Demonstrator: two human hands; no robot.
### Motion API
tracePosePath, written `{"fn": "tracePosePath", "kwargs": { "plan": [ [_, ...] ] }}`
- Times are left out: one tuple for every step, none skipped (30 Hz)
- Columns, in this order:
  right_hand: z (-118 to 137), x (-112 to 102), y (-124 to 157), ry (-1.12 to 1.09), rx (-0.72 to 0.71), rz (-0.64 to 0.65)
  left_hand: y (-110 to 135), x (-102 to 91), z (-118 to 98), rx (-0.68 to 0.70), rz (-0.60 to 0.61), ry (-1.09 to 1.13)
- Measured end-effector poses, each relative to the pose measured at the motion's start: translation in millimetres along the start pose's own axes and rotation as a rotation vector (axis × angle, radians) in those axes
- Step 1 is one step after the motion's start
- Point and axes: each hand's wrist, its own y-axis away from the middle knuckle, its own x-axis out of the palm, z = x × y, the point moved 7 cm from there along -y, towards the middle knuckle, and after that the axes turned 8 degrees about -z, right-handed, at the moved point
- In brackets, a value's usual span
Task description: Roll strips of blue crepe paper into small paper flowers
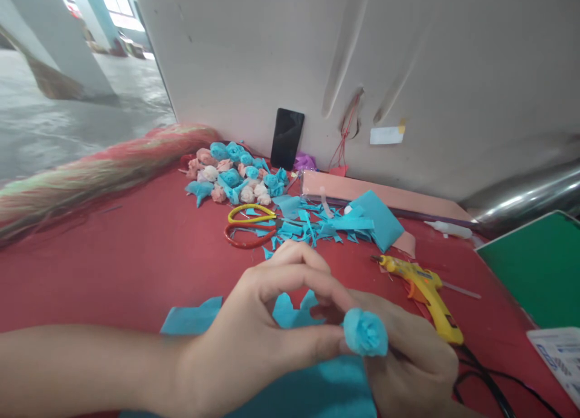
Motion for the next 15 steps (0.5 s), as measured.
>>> {"fn": "tracePosePath", "kwargs": {
  "plan": [
    [-1.1,0.4,0.4,-0.006,0.011,-0.002,0.4,-0.1,0.6,-0.004,0.007,0.007],
    [-1.5,0.7,0.5,-0.016,0.017,-0.004,0.9,-0.4,0.9,-0.005,0.013,0.019],
    [-1.9,0.9,0.2,-0.031,0.026,-0.008,1.4,-0.6,1.0,-0.005,0.019,0.033],
    [-2.3,0.6,-0.5,-0.05,0.036,-0.019,1.9,-0.9,0.5,0.001,0.022,0.045],
    [-2.4,0.3,-1.4,-0.07,0.045,-0.03,2.3,-1.2,-0.1,0.007,0.025,0.052],
    [-2.4,0.1,-2.4,-0.087,0.054,-0.038,2.6,-1.4,-1.4,0.02,0.027,0.056],
    [-2.1,-0.4,-3.5,-0.096,0.057,-0.051,2.8,-1.4,-2.7,0.03,0.029,0.059],
    [-2.1,-0.9,-4.3,-0.097,0.062,-0.065,2.8,-1.4,-3.7,0.03,0.03,0.076],
    [-2.4,-1.5,-4.7,-0.09,0.068,-0.079,2.7,-1.0,-3.9,0.017,0.035,0.103],
    [-2.8,-1.9,-4.6,-0.079,0.075,-0.093,2.5,-0.3,-3.9,-0.001,0.045,0.142],
    [-4.1,-2.6,-4.1,-0.068,0.09,-0.109,2.1,0.6,-3.5,-0.023,0.059,0.183],
    [-5.4,-3.2,-3.3,-0.061,0.104,-0.125,1.4,1.1,-3.5,-0.035,0.072,0.217],
    [-6.3,-3.8,-2.5,-0.062,0.112,-0.14,0.2,0.6,-4.0,-0.032,0.075,0.234],
    [-7.1,-3.6,-1.9,-0.063,0.12,-0.143,-1.3,-1.1,-5.5,-0.005,0.069,0.223],
    [-7.4,-3.3,-1.7,-0.062,0.122,-0.144,-3.3,-3.7,-7.3,0.034,0.054,0.188]
  ]
}}
